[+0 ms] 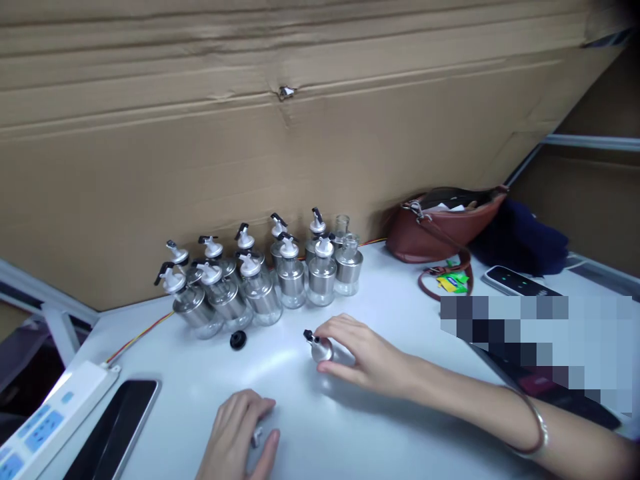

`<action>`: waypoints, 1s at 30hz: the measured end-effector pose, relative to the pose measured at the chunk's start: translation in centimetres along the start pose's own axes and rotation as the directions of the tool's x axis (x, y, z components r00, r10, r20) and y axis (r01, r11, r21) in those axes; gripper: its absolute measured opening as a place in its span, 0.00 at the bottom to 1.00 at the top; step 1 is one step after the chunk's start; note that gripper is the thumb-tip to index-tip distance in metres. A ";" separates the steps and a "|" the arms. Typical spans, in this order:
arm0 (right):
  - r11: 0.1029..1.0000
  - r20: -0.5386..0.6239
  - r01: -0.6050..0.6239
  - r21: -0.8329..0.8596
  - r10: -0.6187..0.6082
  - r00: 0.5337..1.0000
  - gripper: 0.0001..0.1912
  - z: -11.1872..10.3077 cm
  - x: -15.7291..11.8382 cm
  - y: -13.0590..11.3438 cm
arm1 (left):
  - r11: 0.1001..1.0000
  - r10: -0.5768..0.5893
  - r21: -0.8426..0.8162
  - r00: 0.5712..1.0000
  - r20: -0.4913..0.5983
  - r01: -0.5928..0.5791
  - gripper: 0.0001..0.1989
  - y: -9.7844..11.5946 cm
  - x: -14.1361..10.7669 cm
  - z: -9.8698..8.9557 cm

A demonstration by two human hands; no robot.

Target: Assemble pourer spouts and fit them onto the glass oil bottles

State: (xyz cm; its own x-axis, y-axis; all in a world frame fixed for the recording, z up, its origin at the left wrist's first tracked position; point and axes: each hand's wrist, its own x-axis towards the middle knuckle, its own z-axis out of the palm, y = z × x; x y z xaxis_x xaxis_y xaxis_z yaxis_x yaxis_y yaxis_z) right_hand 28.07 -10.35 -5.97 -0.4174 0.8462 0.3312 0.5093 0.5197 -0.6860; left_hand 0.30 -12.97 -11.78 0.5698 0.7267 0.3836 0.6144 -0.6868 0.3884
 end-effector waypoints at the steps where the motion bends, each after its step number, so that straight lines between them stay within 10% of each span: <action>1: 0.999 -0.011 -0.042 0.033 0.042 0.999 0.11 0.4 -0.2 -0.1 | 1.000 -0.008 -0.025 1.000 0.008 0.008 0.08 0.3 0.5 -0.4; 8: 0.938 -0.056 -0.187 0.290 0.212 0.976 0.19 2.3 -0.5 0.0 | 0.997 0.077 0.031 0.993 -0.084 -0.075 0.09 1.6 3.4 -0.9; 13: 0.836 -0.008 -0.216 0.505 0.255 0.967 0.25 3.0 -0.7 0.9 | 0.938 0.125 -0.290 0.966 -0.227 -0.190 0.20 3.6 3.1 1.0; 20: 0.706 0.062 -0.275 0.653 0.312 0.948 0.20 3.3 -1.2 0.9 | 0.804 -0.156 -0.595 0.968 -0.199 0.008 0.24 5.6 5.2 4.6; 30: 0.698 0.135 -0.353 0.623 0.349 0.927 0.18 3.3 -2.1 0.5 | 0.634 -0.303 -0.729 0.950 0.072 0.257 0.08 4.8 5.7 4.0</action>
State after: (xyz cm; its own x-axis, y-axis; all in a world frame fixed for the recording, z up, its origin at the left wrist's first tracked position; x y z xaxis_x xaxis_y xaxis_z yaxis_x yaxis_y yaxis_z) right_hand 26.74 -12.20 -9.13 -0.3104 0.9504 -0.0198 0.0339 -0.0098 -0.9994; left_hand 8.67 -12.07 -11.09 0.3940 0.8999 0.1867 0.1387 -0.2590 0.9559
